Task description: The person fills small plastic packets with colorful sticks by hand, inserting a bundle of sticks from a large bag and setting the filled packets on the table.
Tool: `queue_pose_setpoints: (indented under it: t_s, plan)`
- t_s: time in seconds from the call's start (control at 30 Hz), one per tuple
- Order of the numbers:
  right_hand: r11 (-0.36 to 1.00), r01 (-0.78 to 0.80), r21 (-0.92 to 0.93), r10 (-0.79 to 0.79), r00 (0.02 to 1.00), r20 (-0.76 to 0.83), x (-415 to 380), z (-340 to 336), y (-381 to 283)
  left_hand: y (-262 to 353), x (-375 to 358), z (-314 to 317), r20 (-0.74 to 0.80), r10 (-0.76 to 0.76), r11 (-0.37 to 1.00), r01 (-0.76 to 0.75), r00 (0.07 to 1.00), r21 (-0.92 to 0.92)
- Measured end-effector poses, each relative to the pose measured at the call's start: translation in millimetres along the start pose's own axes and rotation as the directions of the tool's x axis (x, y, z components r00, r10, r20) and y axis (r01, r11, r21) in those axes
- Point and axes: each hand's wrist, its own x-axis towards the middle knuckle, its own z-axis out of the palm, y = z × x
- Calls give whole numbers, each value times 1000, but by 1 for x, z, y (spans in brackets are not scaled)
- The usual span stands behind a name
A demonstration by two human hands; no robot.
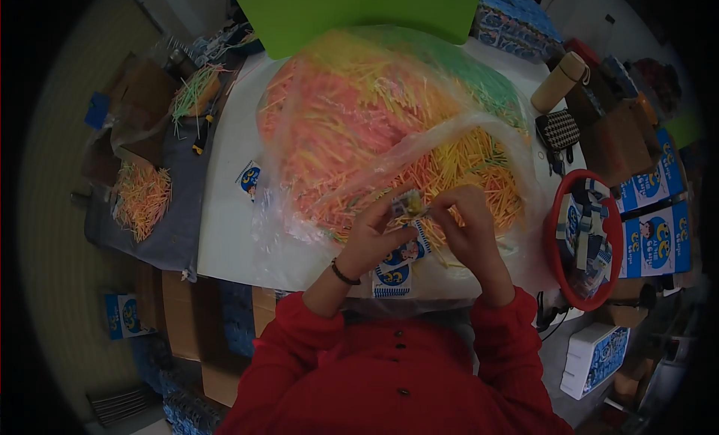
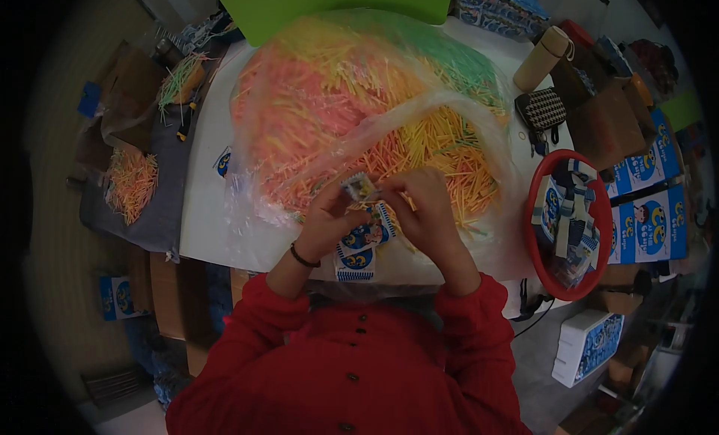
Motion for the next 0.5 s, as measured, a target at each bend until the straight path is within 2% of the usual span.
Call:
queue_pose_setpoints:
  t_s: [0.07, 0.1, 0.13, 0.17, 0.2, 0.27, 0.3, 0.33, 0.37, 0.4, 0.43, 0.47, 0.5]
  plan:
    - [983, 145, 110, -169, 953, 251, -2, 1, -12, 10, -17, -12, 61, 134, 903, -147, 989, 403]
    - [985, 141, 100, -162, 954, 250, -4, -2, -15, 12, -32, -17, -16, 116, 938, -104, 993, 331]
    - [975, -58, 216, 1, 968, 252, -6, -5, -19, 15, -48, -25, -90, 88, 965, -63, 992, 253]
    - [910, -252, 328, 164, 948, 272, -8, -7, -20, 26, -64, -36, -183, 67, 965, -17, 981, 260]
    - [910, -260, 323, 174, 947, 270, -9, -10, -10, 40, -76, -47, -278, 44, 964, 32, 960, 264]
    - [902, -420, 96, 419, 907, 36, -4, -15, 28, 57, -91, -70, -501, 167, 888, 91, 849, 451]
    - [901, -422, 95, 421, 906, 34, 0, -13, 42, 61, -94, -81, -499, 165, 888, 92, 851, 451]
    - [931, -344, -125, 340, 939, -48, 5, -9, 55, 63, -96, -92, -543, 226, 787, 177, 809, 591]
    - [901, -264, -343, 241, 964, -109, 9, -4, 65, 64, -99, -105, -571, 297, 658, 270, 765, 703]
    - [902, -267, -340, 243, 963, -113, 12, 4, 71, 53, -106, -126, -563, 351, 479, 374, 749, 795]
    - [816, -282, -504, 261, 959, -115, 17, 15, 74, 59, -102, -118, -558, 351, 474, 371, 752, 798]
    - [701, -288, -652, 277, 953, -123, 22, 24, 76, 63, -97, -107, -336, 574, 117, 331, 747, 936]
    - [700, -294, -651, 279, 951, -130, 26, 32, 76, 65, -91, -96, -44, 687, -264, 306, 725, 915]
